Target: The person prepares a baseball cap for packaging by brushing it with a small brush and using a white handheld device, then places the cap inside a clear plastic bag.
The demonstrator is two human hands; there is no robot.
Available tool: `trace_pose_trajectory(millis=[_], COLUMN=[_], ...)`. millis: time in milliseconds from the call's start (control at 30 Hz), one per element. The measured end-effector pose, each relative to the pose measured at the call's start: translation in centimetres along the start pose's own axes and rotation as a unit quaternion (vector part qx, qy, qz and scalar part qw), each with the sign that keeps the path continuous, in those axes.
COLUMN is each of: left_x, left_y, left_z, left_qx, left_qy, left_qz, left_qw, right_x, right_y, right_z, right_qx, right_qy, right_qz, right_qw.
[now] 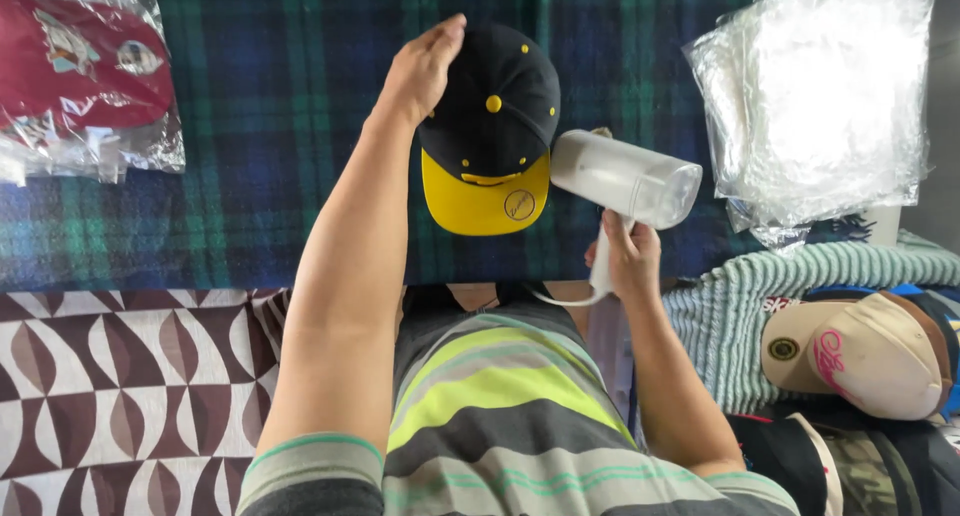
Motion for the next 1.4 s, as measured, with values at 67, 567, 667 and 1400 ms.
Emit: trace_pose_trajectory(millis=[67, 567, 667, 1400], left_x=[-0.5, -7.9, -8.5, -7.8], left_y=[-2.6, -19.2, -22.0, -19.5], left_z=[-0.9, -11.3, -9.4, -11.5], left_qx=[-0.033, 0.164, 0.161, 0.238], left_qy=[0.038, -0.070, -0.078, -0.079], left_qz=[-0.081, -0.541, -0.564, -0.606], left_qw=[0.995, 0.822, 0.806, 0.755], right_x=[2.0, -2.6, -7.3, -13.7], right_y=[-0.7, 0.0, -4.9, -10.2], right_z=[-1.4, -3.2, -3.5, 0.0], right_qx=[-0.012, 0.352, 0.399, 0.343], right_qy=[-0.061, -0.198, -0.234, -0.315], right_qz=[-0.082, -0.218, -0.260, -0.244], right_qw=[0.995, 0.889, 0.848, 0.851])
Point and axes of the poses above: each hand's wrist, its own z-axis towards the middle knuckle, its own x-axis out of the back of the hand, y = z × x, the point moved 3 cm from there along z, towards the middle knuckle, and after that the axes turned 15 degrees about x, right-handed, at the moved point
